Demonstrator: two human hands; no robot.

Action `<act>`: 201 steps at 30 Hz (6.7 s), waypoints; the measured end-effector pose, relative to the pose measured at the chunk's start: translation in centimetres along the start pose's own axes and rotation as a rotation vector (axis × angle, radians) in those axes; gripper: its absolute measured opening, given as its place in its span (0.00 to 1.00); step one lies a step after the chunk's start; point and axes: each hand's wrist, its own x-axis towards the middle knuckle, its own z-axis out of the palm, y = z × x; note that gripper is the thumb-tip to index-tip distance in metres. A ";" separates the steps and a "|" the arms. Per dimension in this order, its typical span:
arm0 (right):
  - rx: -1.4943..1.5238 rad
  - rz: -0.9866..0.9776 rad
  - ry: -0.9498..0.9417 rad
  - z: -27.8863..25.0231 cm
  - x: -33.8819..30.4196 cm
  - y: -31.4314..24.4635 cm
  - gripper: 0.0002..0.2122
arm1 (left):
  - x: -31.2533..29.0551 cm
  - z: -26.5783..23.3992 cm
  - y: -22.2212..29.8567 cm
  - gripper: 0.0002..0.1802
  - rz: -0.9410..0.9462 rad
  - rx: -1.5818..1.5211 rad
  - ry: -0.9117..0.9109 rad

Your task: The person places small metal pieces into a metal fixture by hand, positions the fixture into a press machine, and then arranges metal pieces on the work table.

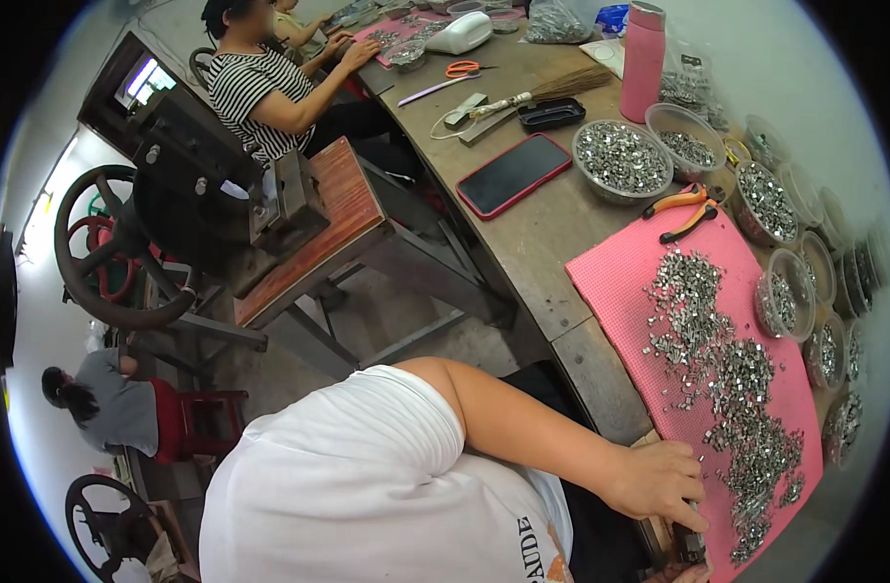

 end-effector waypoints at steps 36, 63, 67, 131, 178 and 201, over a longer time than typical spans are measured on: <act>-1.059 -0.427 -0.070 -7.3 4.0 9.9 0.20 | -6.2 -10.0 -0.3 0.24 -0.976 -1.375 0.530; -0.740 -0.302 -0.127 0.7 1.5 4.1 0.17 | -0.8 -6.2 -1.0 0.35 -0.317 0.040 -0.092; -0.666 -0.284 -0.091 0.5 1.3 4.7 0.18 | -0.5 -6.0 -1.3 0.34 -0.272 0.009 -0.124; -0.318 -0.364 0.077 1.9 2.0 2.8 0.07 | -1.2 -4.5 -2.8 0.29 -0.052 -0.265 0.193; -0.017 -0.049 -1.627 3.9 9.4 -8.0 0.13 | 3.2 -8.0 0.7 0.17 -0.680 -1.301 -0.405; -0.195 -0.275 -1.587 3.3 3.9 -16.3 0.19 | 0.6 -7.9 6.9 0.14 -0.625 -1.382 -0.193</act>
